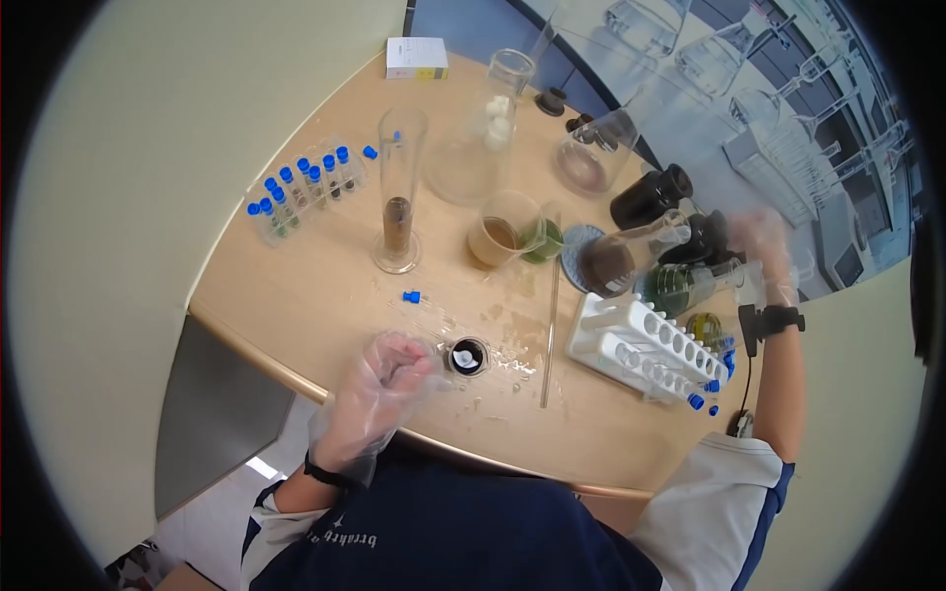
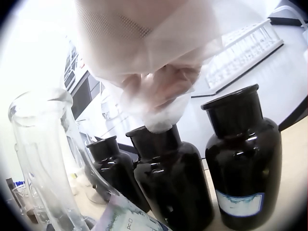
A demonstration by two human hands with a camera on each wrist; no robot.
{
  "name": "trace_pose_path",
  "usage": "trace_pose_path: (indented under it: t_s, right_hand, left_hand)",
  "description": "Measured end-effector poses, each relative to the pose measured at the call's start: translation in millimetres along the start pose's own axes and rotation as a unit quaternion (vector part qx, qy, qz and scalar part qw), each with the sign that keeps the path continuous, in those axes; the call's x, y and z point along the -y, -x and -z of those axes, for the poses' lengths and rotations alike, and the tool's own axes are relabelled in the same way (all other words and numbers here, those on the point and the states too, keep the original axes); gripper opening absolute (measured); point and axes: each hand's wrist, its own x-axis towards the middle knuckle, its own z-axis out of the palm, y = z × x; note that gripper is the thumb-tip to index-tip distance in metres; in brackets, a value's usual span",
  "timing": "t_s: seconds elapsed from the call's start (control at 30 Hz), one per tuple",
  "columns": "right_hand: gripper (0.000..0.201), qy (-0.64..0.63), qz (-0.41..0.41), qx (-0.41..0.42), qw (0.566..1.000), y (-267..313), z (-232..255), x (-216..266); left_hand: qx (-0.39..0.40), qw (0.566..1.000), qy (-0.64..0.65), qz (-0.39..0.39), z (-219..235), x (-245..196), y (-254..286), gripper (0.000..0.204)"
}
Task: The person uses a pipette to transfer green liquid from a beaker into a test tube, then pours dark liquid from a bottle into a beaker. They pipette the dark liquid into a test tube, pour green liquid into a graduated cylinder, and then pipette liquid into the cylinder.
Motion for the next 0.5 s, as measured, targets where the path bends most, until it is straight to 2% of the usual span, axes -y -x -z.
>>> trace_pose_path:
  t_s: [0.07, 0.23, 0.33, 0.47, 0.5]
  right_hand:
    - [0.020, -0.004, -0.001, 0.004, 1.000, 1.0, 1.5, -2.1]
    - [0.022, -0.004, 0.010, -0.006, 1.000, 15.5, -2.8, 10.2]
    - [0.026, 0.068, 0.030, -0.069, 0.995, 34.5, -9.0, 31.7]
    - [0.029, 0.028, 0.046, -0.070, 0.996, 27.3, -4.1, 18.9]
    - [0.032, 0.035, 0.081, -0.060, 0.994, 26.9, -3.3, 15.6]
  left_hand:
    - [-0.030, 0.999, -0.024, -0.032, 0.4, 0.7, -0.1, 0.012]
    - [-0.041, 0.997, 0.025, -0.054, -4.1, -3.2, 0.0, 0.010]
    - [-0.037, 0.996, 0.043, -0.062, -2.9, 1.7, -1.6, 0.010]
    - [-0.021, 0.996, 0.005, -0.087, 1.6, 8.7, -6.0, 0.015]
    - [-0.029, 0.995, -0.007, -0.092, 2.1, 10.8, -4.3, 0.015]
